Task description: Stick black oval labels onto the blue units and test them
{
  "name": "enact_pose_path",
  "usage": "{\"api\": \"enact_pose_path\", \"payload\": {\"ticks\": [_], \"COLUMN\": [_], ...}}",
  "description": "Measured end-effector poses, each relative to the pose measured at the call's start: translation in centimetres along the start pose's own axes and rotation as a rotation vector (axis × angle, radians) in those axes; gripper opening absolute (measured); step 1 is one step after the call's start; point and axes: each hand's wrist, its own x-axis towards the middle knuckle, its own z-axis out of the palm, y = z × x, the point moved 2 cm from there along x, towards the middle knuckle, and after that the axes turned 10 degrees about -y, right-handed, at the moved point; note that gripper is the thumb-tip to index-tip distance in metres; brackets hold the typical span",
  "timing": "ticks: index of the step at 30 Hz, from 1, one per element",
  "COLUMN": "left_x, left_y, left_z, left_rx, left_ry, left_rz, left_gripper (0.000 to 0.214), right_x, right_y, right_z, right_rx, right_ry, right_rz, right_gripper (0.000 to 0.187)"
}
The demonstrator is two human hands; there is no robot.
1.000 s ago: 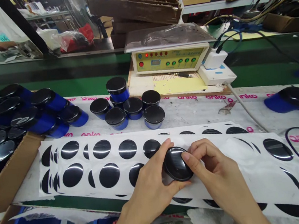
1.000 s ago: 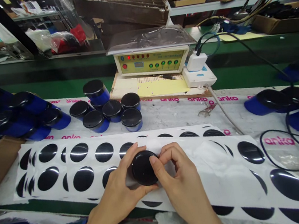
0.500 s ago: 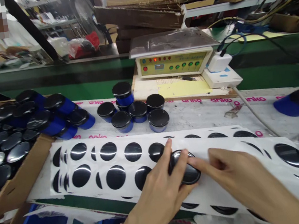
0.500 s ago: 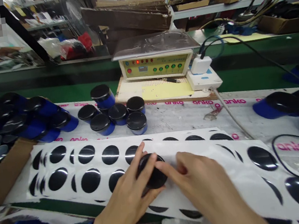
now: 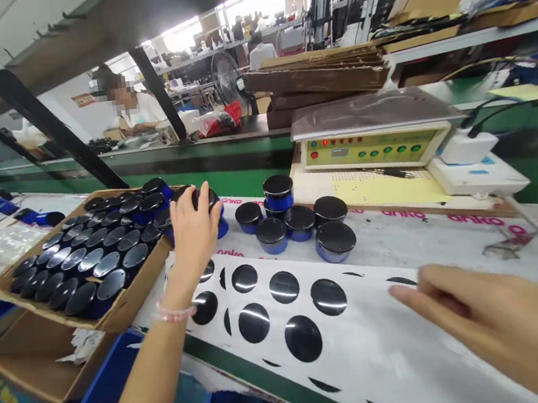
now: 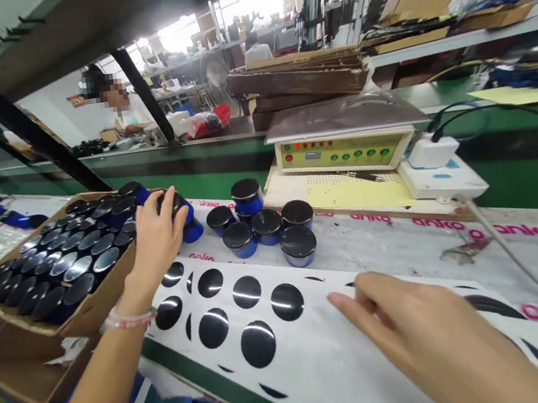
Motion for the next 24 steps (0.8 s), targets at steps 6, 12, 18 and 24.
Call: {"api": "enact_pose_path", "payload": {"ticks": [6, 12, 18, 24], "left_x": [0.0, -2.2, -3.0, -10.5], "left_y": [4.9, 15.0, 13.2, 12.0], "left_z": [0.6, 3.7, 2.1, 0.1], "left_rx": [-0.079, -0.179, -0.354, -1.258], "left_ry": [0.028, -0.308, -0.251, -0.296], "left_rz": [0.200, 0.656, 0.503, -0.310], "left_gripper": [0.037, 0.059, 0.059, 0.062], "right_x": [2.1, 3.5, 4.6, 6.6], "right_y": [-1.9, -4.1, -3.6, -4.3], "right_z": [1.6, 4.7, 5.6, 5.4], "right_rx": [-0.091, -0.092, -0.013, -0.004], "right_ry": [-0.299, -0.545, -0.609, -0.610], "right_rz": [-0.182, -0.354, -0.418, -0.508], "right_gripper": [0.020, 0.014, 0.030, 0.050]}}
